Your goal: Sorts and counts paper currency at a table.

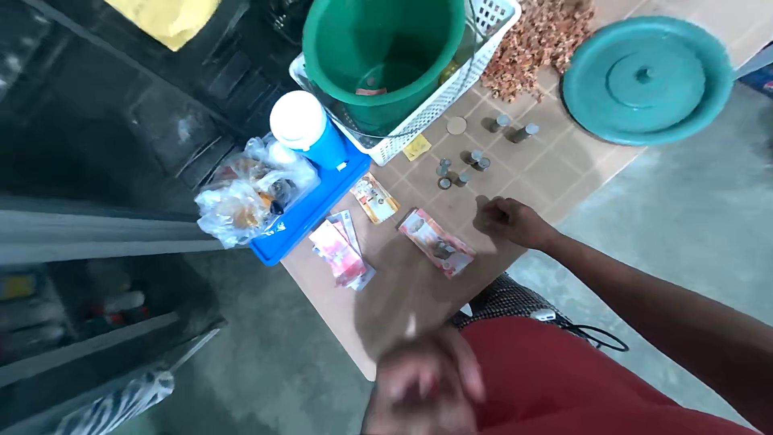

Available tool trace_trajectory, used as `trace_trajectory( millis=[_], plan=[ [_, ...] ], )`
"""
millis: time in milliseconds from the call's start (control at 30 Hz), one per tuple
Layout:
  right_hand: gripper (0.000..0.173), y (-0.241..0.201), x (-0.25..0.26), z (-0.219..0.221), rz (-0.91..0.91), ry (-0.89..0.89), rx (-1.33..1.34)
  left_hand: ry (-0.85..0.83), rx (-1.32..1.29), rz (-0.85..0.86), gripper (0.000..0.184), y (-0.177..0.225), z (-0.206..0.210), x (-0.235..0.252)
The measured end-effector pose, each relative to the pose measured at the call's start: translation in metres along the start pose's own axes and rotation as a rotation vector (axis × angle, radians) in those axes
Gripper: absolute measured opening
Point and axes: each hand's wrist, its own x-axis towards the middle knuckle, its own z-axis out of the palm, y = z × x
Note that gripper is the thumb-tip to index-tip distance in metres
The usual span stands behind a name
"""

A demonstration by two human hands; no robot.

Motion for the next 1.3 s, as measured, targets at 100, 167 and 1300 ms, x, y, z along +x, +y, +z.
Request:
trace_trajectory(
  millis=[100, 167, 1300],
  plan=[
    [0.037, -0.006, 0.001, -0.003, 0.02, -0.026, -0.012, 0.524, 0.342, -0.088, 0.022, -0.079, -0.049, 0.001],
    [0.037, -0.01, 0.001, -0.005, 0.038, -0.024, -0.026, 0.772, 0.465, -0.212, 0.026, -0.116, -0.071, -0.011],
    [0.025, -0.019, 0.008, -0.004, 0.093, -0.038, -0.124, 0.742, 1.372, -0.247, 0.027, -0.188, -0.085, -0.042]
  ],
)
